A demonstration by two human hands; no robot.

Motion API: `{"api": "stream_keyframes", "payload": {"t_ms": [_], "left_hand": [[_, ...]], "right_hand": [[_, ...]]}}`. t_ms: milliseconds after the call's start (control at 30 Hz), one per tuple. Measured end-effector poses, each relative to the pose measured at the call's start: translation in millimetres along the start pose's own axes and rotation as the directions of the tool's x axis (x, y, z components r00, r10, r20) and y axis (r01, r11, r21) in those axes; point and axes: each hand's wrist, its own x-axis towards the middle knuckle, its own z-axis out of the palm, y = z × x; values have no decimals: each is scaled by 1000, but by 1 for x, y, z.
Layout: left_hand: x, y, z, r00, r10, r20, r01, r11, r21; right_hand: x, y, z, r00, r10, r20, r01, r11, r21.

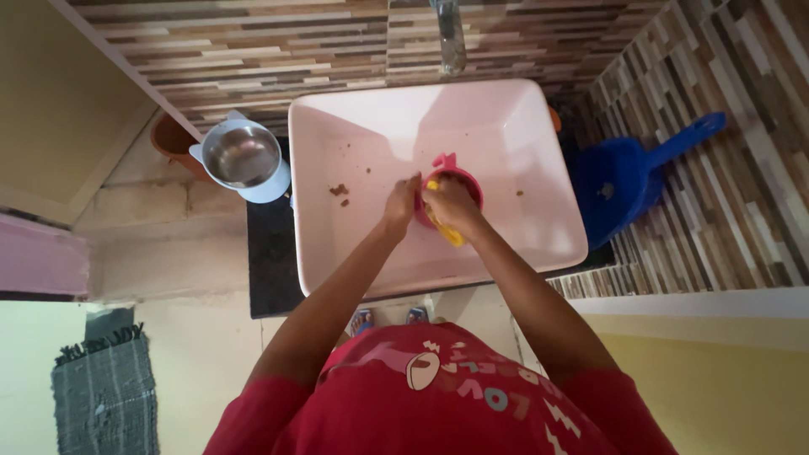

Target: The person washes a blue dustpan, a pink mug, and a small metal bowl at a sink using a yellow sponge and running water, scrubing the surfaces and rinsing them.

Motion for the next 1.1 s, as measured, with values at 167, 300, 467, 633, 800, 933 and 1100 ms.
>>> {"api": "stream_keyframes", "payload": {"t_ms": [167, 300, 467, 633, 800, 933, 1100], "left_hand": [[20, 25, -25, 759, -454, 466, 651, 521, -552], [15, 85, -45, 645, -298, 704, 756, 116, -644], [5, 117, -43, 804, -106, 585, 592, 55, -804], [3, 100, -57, 835, 103, 540, 541, 18, -841], [3, 115, -72, 814, -136, 565, 563, -59, -824], [2, 129, -73, 809, -37, 586, 588, 38, -808], [8, 135, -44, 791, -387, 474, 594, 300, -746]], "right_hand": [[6, 20, -9, 928, 114, 355, -329, 701, 633], [-9, -20, -23, 936, -174, 307, -127, 646, 753], [-50, -96, -44, 907, -411, 91, 420, 892, -166], [-75, -109, -65, 834, -503, -224, 484, 864, -138], [-81, -106, -82, 863, -417, -285, 485, 841, 238], [-73, -92, -46, 694, -626, -356, 623, 770, -139], [-35, -51, -1, 803, -587, 105, 490, 551, -676]]}}
